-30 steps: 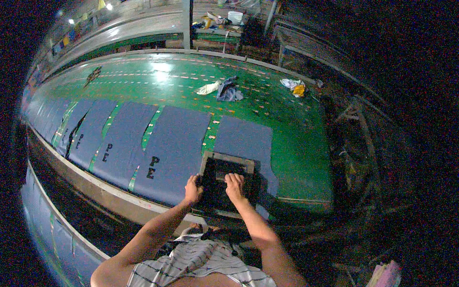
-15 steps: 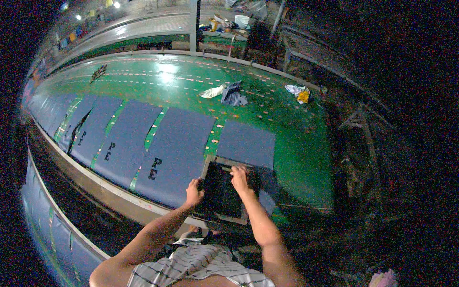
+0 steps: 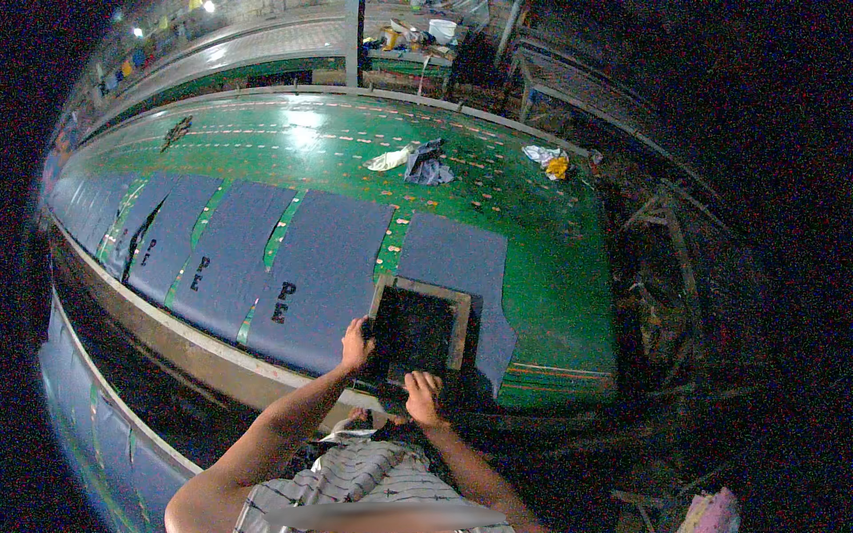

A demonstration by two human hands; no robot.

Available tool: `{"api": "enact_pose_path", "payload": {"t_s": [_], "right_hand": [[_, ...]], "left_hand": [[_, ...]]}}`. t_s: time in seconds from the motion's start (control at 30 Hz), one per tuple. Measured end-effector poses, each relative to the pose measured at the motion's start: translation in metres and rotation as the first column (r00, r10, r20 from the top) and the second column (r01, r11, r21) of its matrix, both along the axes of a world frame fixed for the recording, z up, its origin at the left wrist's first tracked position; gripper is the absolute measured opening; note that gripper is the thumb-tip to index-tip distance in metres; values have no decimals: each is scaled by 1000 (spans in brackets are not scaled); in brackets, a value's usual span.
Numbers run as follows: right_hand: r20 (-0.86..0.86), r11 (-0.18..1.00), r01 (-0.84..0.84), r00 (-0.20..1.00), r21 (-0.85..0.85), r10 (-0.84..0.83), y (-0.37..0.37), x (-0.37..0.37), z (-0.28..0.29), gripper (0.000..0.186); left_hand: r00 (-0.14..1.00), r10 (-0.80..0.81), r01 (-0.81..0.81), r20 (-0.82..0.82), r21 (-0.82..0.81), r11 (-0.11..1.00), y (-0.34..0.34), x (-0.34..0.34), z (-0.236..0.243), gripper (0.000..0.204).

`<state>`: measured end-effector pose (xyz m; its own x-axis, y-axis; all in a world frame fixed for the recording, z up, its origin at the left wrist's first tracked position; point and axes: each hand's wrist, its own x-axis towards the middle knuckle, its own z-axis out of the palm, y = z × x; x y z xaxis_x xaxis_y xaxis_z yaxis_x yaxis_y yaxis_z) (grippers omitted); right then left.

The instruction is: The person uses a squeegee to press ink through a screen-printing frame onto gray fabric panels laid on a green table. They repeatedly reposition the frame and pull the squeegee across to transfer the design, occasionally lifting the frame to check the print.

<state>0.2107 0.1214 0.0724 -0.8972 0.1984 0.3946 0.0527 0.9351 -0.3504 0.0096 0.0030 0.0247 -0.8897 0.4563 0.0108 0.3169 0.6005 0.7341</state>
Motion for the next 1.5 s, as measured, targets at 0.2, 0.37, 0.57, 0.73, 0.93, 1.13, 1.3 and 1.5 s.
{"api": "enact_pose_path", "payload": {"t_s": [0.2,0.37,0.57,0.73,0.93,1.13,1.3,1.5], "right_hand": [[-27,974,10,1000,-226,-17,-7,21,15,53],[-18,599,539,734,-593,-679,40,10,-30,52],[341,404,540,816,-738,-467,80,6,-37,54],[94,517,491,783,-701,-615,44,-6,6,46],[57,625,376,882,-684,-467,-3,-81,55,45],[-99,793,-29,994,-609,-40,-104,-190,70,40],[-164,686,-317,946,-655,280,-231,-281,73,34],[-200,540,-548,796,-638,571,-383,-342,86,29]], "left_hand": [[1000,14,-14,26,-2,1000,-2,-1,2,68],[999,12,-11,39,-39,999,6,-2,1,70],[999,-35,28,25,233,972,-4,2,8,67],[997,-15,-21,74,467,884,-25,5,31,67],[977,214,-173,-6,563,808,-97,-30,86,66],[828,556,-434,-72,546,716,-248,-61,117,67],[596,793,-631,-125,539,558,-388,-68,130,63],[250,961,-823,-123,495,277,-514,-38,134,64]]}}
